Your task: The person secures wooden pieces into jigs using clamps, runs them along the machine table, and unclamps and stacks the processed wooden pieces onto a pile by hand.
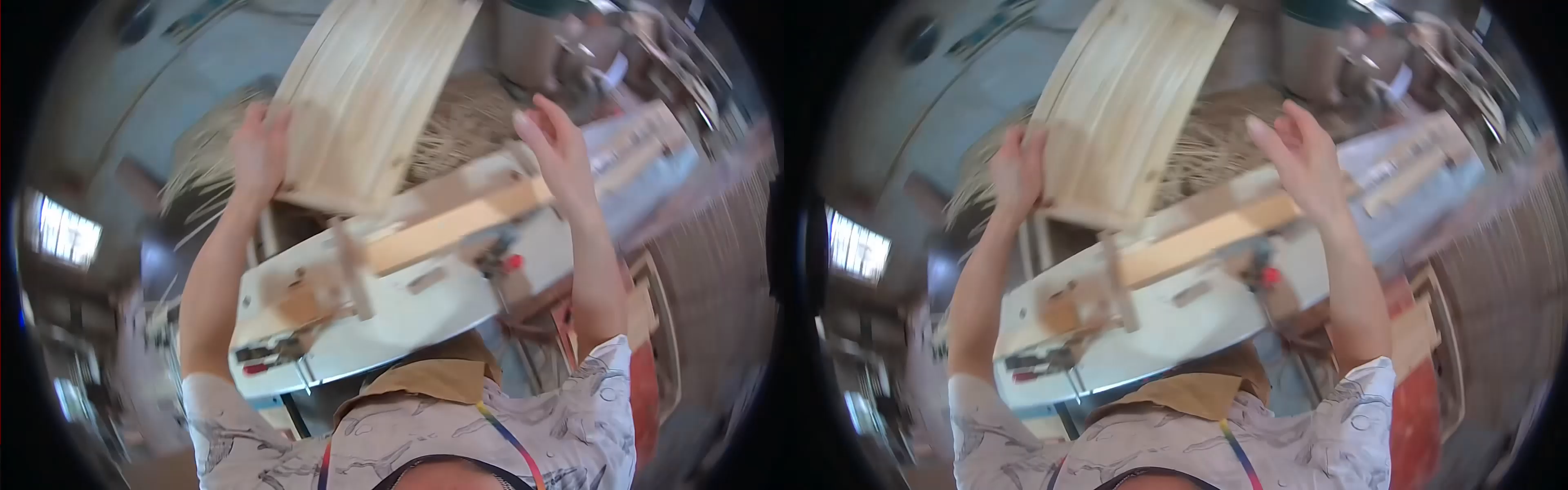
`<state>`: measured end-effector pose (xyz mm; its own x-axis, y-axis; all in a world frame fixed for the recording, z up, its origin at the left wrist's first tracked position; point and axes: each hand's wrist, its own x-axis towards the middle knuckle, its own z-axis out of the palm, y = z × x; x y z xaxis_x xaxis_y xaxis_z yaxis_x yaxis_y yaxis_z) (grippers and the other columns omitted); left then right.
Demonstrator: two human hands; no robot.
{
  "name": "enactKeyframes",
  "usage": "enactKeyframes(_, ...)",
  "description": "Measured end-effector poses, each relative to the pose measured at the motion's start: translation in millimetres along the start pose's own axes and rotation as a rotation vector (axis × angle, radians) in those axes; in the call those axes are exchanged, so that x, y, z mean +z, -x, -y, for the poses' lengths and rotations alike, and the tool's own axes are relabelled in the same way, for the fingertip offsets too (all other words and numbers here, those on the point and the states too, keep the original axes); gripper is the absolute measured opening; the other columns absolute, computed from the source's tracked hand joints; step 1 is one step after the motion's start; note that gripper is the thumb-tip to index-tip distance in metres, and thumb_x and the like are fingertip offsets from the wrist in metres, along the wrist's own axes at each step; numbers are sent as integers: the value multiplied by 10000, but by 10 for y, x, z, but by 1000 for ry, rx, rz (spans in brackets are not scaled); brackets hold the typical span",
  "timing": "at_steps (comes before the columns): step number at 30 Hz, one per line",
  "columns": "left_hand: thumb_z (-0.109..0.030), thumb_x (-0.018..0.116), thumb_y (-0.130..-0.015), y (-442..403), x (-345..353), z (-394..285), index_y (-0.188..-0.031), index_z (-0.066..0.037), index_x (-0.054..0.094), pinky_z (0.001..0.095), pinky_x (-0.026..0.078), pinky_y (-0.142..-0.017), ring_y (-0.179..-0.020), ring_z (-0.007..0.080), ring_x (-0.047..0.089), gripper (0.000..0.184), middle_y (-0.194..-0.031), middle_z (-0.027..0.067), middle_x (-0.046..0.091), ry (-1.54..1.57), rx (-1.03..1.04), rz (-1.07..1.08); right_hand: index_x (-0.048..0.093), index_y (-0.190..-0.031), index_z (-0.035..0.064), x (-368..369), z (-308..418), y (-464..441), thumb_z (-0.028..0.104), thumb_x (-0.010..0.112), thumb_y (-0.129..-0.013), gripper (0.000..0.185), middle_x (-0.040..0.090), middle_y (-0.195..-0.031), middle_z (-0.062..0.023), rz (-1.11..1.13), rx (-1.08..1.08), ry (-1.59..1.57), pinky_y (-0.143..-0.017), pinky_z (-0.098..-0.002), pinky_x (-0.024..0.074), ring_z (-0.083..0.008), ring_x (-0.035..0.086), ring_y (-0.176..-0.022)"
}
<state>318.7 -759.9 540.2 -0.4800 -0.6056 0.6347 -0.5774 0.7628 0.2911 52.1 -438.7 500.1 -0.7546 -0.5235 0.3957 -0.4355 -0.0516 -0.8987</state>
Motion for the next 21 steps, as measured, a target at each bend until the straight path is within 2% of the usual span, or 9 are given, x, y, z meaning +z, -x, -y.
enactKeyframes(1, -241, 660, -1003, 5, -184, 178, -1083, -5, 597, 501, 539, -735, -859, 452, 696, 257, -872, 248, 708, 164, -5, -8, 519, -1468, -84, 510, -8, -300, 427, 810, -946, 786, 722, -1137, -129, 21, -52, 45, -907, -313, 553, -166, 687, -1004)
enactKeyframes(2, -283, 605, -1060, 42, -211, 440, -1125, -4, 618, 438, 525, -816, -885, 311, 666, 287, -900, 203, 638, 682, -89, -35, 551, -1427, -76, 1005, 307, -485, 412, 802, -955, 723, 729, -1118, -130, 159, -2, -79, -868, -314, 559, -166, 694, -973)
enactKeyframes(4, -280, 604, -1073, 208, -392, 826, -1129, -11, 613, 400, 533, -849, -905, 239, 655, 276, -900, 125, 647, 471, -8, -125, 602, -1347, -59, 1931, 734, -847, 364, 778, -980, 587, 743, -1073, -124, 289, -28, -241, -794, -307, 566, -156, 706, -908)
enactKeyframes(5, -247, 599, -1086, 327, -1145, 404, -1147, -17, 629, 369, 536, -907, -972, 225, 667, 240, -966, 80, 681, 191, -319, 135, 620, -1308, -48, 2369, 816, -991, 332, 762, -996, 512, 750, -1047, -118, 267, -84, -290, -759, -299, 567, -148, 711, -875)
enactKeyframes(7, -182, 574, -1100, 796, -1688, 903, -1122, -23, 630, 325, 532, -883, -973, 194, 667, 170, -959, 67, 680, 330, -192, -292, 650, -1243, -43, 3066, 1405, -829, 222, 703, -1038, 339, 761, -992, -109, 440, -144, -470, -740, -277, 568, -118, 707, -852)
enactKeyframes(10, -116, 652, -1060, 2037, -2556, 1511, -906, 3, 602, 250, 490, -690, -739, 95, 602, 200, -787, 66, 649, 232, -360, -737, 659, -1252, -19, 4033, 1409, -620, 211, 719, -1021, 332, 769, -1043, -96, 608, -307, -322, -777, -298, 583, -149, 726, -885)
enactKeyframes(13, -60, 653, -1009, 3486, -2491, 1593, -901, -9, 634, 278, 494, -661, -686, 123, 619, 121, -725, 59, 632, 84, -705, -475, 672, -1327, 27, 4978, 1128, -30, 230, 765, -961, 429, 770, -1153, -136, 820, -444, 19, -923, -392, 573, -277, 740, -1040)
enactKeyframes(15, -88, 764, -885, 3747, -2201, 1238, -1006, 0, 681, 323, 546, -724, -772, 189, 682, 171, -878, 99, 709, 113, -925, -272, 669, -1366, 47, 5461, 808, 402, 248, 783, -930, 493, 751, -1225, -184, 972, -514, 156, -1009, -429, 542, -342, 718, -1146)
enactKeyframes(21, -60, 835, -816, 3939, -1716, 1077, -1024, -7, 709, 346, 562, -718, -805, 260, 711, 249, -941, 138, 714, 113, -837, -222, 671, -1377, 84, 6506, -420, 1019, 254, 800, -910, 513, 732, -1264, -202, 1433, -472, 243, -1033, -427, 527, -370, 698, -1180)
